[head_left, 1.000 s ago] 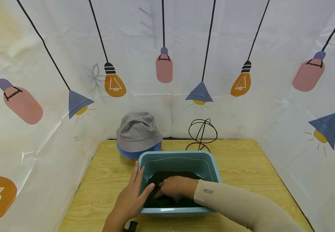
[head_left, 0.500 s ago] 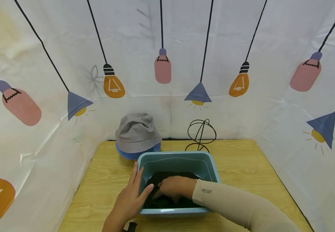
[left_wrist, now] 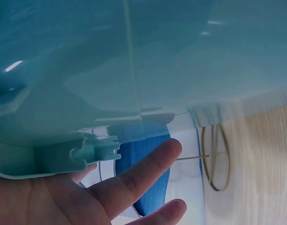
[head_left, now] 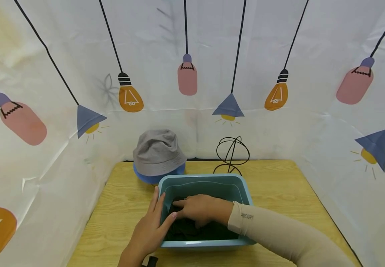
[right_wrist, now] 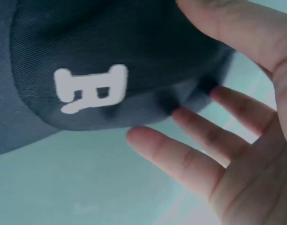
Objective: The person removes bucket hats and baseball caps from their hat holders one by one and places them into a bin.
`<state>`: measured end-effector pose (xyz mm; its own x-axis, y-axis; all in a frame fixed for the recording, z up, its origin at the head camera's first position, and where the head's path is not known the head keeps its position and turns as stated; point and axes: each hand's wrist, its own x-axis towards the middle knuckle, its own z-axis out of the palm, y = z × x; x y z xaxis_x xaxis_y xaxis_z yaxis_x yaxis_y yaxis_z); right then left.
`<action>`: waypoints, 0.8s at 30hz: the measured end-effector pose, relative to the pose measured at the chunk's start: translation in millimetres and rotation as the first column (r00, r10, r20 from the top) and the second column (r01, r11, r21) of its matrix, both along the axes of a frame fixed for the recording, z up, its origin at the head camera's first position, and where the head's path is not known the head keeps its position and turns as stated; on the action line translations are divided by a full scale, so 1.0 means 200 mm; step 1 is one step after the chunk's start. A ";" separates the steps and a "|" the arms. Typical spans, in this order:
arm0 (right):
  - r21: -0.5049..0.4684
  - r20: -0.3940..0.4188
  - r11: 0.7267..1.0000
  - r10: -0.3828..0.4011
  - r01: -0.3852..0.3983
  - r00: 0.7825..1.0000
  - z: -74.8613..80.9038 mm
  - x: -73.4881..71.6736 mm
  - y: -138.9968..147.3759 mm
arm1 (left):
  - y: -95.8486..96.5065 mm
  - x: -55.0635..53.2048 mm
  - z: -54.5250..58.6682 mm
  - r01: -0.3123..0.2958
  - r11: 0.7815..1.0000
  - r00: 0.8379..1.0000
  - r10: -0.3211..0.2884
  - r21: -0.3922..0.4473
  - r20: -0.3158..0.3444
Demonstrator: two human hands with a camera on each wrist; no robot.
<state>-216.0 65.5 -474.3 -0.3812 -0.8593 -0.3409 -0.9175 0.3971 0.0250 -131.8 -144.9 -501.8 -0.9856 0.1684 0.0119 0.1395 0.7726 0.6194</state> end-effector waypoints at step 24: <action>0.106 -0.033 0.994 -0.030 0.033 0.999 -0.24 -0.04 -0.11 | 0.00 0.01 0.02 0.003 1.000 1.000 -0.002 0.013 -0.009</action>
<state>-223.5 44.4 -523.2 -0.4194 -0.8063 -0.4171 -0.9027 0.4192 0.0975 -130.3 -143.9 -497.4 -0.9851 0.1706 0.0235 0.1473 0.7640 0.6282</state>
